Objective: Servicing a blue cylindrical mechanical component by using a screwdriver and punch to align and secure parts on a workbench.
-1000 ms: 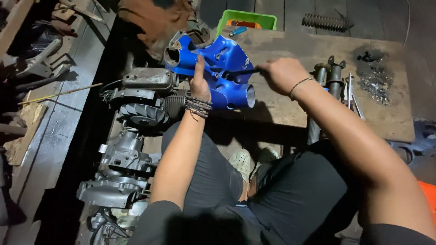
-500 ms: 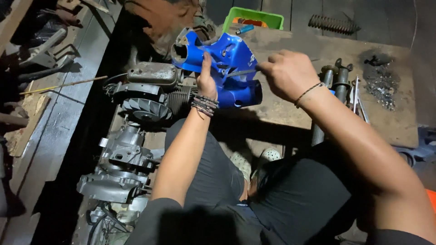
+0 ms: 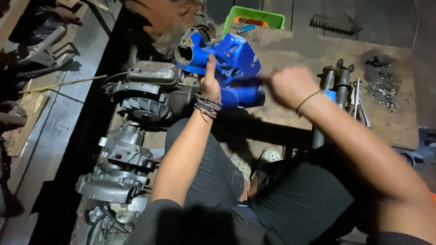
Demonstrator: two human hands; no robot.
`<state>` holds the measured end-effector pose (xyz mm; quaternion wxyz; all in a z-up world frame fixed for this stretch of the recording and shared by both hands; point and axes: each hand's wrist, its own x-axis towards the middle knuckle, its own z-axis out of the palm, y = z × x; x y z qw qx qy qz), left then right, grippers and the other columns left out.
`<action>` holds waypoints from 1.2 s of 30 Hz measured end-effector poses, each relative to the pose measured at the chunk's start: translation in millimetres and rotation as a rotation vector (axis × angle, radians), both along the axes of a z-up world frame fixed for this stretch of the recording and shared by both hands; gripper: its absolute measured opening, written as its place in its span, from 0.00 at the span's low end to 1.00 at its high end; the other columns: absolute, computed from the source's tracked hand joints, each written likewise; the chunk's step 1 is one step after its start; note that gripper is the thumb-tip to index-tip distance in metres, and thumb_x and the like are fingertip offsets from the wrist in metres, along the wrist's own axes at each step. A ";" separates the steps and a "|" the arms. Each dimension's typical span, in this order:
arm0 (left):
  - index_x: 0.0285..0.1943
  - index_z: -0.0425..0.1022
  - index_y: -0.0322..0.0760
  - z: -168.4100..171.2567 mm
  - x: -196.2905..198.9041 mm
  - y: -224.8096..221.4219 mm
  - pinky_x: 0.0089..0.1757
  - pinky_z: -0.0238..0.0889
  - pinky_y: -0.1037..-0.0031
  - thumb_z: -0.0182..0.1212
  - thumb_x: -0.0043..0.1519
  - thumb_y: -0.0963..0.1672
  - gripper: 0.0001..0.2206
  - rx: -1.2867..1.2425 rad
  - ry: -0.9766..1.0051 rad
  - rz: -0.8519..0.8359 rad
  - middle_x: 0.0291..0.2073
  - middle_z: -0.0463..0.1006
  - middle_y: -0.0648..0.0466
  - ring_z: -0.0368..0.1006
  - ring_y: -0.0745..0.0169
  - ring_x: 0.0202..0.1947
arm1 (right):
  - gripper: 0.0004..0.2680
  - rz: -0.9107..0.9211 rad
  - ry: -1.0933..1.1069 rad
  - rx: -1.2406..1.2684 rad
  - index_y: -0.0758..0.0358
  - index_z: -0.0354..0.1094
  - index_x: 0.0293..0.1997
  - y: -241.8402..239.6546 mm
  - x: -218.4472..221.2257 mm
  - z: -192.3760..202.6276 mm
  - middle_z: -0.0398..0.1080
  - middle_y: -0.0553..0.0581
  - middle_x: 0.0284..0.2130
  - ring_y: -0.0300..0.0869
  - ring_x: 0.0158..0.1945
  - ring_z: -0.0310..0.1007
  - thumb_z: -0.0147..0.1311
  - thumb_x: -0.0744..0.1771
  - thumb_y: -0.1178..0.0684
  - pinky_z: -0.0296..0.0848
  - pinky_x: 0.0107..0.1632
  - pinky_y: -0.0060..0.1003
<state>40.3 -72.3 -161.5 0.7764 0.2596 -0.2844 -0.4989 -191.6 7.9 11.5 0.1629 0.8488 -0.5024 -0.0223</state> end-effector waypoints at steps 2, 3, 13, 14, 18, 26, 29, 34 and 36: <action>0.70 0.66 0.23 -27.9 2.0 -12.2 0.66 0.54 0.51 0.64 0.71 0.47 0.25 -0.023 0.012 0.037 0.63 0.68 0.33 0.60 0.41 0.67 | 0.08 -0.013 -0.003 -0.023 0.50 0.75 0.36 -12.3 -26.4 5.1 0.75 0.54 0.22 0.51 0.28 0.80 0.50 0.68 0.46 0.78 0.30 0.47; 0.70 0.68 0.26 -39.6 2.0 -22.7 0.66 0.55 0.52 0.66 0.70 0.47 0.24 -0.057 0.018 0.063 0.63 0.70 0.37 0.59 0.47 0.68 | 0.07 -0.036 -0.011 -0.056 0.46 0.78 0.39 -20.2 -40.4 8.8 0.76 0.53 0.24 0.51 0.28 0.80 0.52 0.68 0.45 0.78 0.32 0.46; 0.50 0.81 0.20 130.0 -10.8 52.7 0.60 0.56 0.54 0.74 0.55 0.52 0.27 0.418 -0.253 0.145 0.44 0.80 0.33 0.70 0.52 0.56 | 0.07 -0.095 -0.136 0.086 0.43 0.78 0.45 -44.4 -57.7 -40.0 0.78 0.57 0.27 0.57 0.34 0.82 0.52 0.69 0.43 0.81 0.39 0.51; 0.48 0.83 0.24 129.8 -8.8 47.6 0.58 0.58 0.53 0.75 0.52 0.54 0.28 0.480 -0.284 0.170 0.42 0.82 0.34 0.73 0.51 0.53 | 0.07 -0.061 -0.245 0.095 0.48 0.75 0.47 -40.4 -56.9 -35.3 0.78 0.59 0.29 0.58 0.36 0.81 0.52 0.70 0.45 0.79 0.39 0.53; 0.51 0.82 0.23 146.8 -6.3 58.3 0.55 0.64 0.54 0.79 0.49 0.51 0.28 0.507 -0.149 0.192 0.42 0.81 0.34 0.76 0.45 0.53 | 0.06 0.091 -0.443 0.304 0.61 0.67 0.43 -29.8 -26.0 -51.1 0.75 0.67 0.33 0.64 0.43 0.78 0.56 0.64 0.56 0.76 0.45 0.60; 0.35 0.83 0.24 140.6 8.0 39.4 0.39 0.71 0.50 0.78 0.44 0.52 0.24 0.511 0.038 0.262 0.32 0.80 0.33 0.80 0.41 0.38 | 0.07 -0.028 -0.183 0.291 0.53 0.75 0.44 -36.2 -39.0 -42.2 0.79 0.61 0.30 0.59 0.37 0.81 0.49 0.68 0.49 0.79 0.40 0.55; 0.33 0.81 0.25 115.8 25.0 24.2 0.33 0.72 0.51 0.78 0.46 0.50 0.20 0.452 0.122 0.218 0.30 0.79 0.33 0.80 0.40 0.33 | 0.08 0.022 -0.348 0.262 0.56 0.73 0.49 -31.9 -25.1 -53.5 0.78 0.63 0.32 0.61 0.41 0.80 0.49 0.69 0.50 0.78 0.41 0.57; 0.37 0.79 0.23 115.0 19.6 22.6 0.36 0.74 0.52 0.78 0.48 0.48 0.21 0.455 0.159 0.184 0.32 0.79 0.34 0.80 0.41 0.36 | 0.09 0.032 -0.405 0.336 0.52 0.71 0.53 -34.1 -7.6 -62.7 0.78 0.68 0.34 0.66 0.39 0.79 0.45 0.70 0.49 0.78 0.43 0.60; 0.37 0.80 0.23 114.1 18.1 23.9 0.35 0.74 0.53 0.79 0.47 0.48 0.21 0.468 0.163 0.213 0.33 0.80 0.33 0.80 0.41 0.36 | 0.06 0.105 -0.276 0.098 0.49 0.74 0.45 -36.1 -13.9 -41.4 0.78 0.60 0.34 0.58 0.35 0.81 0.49 0.69 0.50 0.80 0.38 0.51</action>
